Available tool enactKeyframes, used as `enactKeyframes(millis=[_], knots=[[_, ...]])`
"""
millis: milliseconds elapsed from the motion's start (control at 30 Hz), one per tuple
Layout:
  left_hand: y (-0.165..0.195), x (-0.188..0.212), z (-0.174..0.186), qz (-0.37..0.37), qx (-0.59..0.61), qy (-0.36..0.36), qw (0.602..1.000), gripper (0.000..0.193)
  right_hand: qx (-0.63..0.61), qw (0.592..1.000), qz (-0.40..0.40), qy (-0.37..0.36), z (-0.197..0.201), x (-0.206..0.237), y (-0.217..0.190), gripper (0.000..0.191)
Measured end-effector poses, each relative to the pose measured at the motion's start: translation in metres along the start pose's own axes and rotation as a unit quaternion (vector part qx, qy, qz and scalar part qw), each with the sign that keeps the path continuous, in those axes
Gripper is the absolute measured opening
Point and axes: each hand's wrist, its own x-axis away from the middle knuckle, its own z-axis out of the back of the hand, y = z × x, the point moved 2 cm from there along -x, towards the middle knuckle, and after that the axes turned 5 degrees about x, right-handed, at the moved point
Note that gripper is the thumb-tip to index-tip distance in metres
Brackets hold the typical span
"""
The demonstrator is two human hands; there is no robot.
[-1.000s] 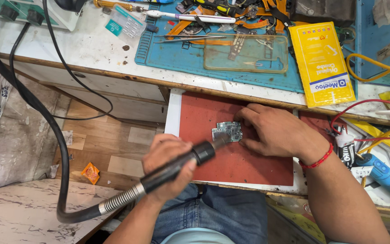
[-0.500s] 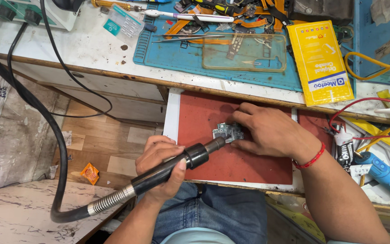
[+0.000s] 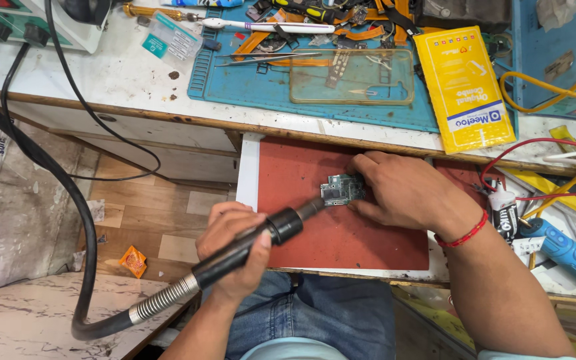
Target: The person holds a small circuit board on a red mat with one hand and directs a hot air gun at it with the other, repositioning the board and continuing to blow hot air over its surface throughout the clip.
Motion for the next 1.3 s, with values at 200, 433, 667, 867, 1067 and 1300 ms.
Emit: enactKeyframes(millis=[200,433,667,867,1067,1300], knots=[[0.001,0.000,-0.001,-0.020,0.011,-0.022,1.000,0.023,-0.023,1.000,0.010,-0.006,0.001,-0.001,0.002,0.048],[-0.005,0.005,0.000,-0.028,0.001,-0.018,0.999,0.025,-0.026,1.000,0.014,0.002,0.001,-0.001,0.001,0.050],[-0.013,0.010,-0.003,-0.011,0.005,-0.003,1.000,0.025,-0.030,0.999,0.020,0.005,0.000,-0.001,0.003,0.047],[-0.007,0.007,-0.001,-0.014,0.001,-0.002,1.000,0.025,-0.022,1.000,0.008,-0.017,0.007,-0.001,-0.004,0.048],[-0.002,0.003,0.000,0.007,0.008,0.018,1.000,0.023,0.089,0.977,-0.101,-0.167,0.016,0.008,-0.016,0.063],[0.000,0.002,0.000,0.001,-0.001,0.026,1.000,0.021,-0.049,0.994,0.067,-0.065,0.014,0.007,-0.011,0.086]])
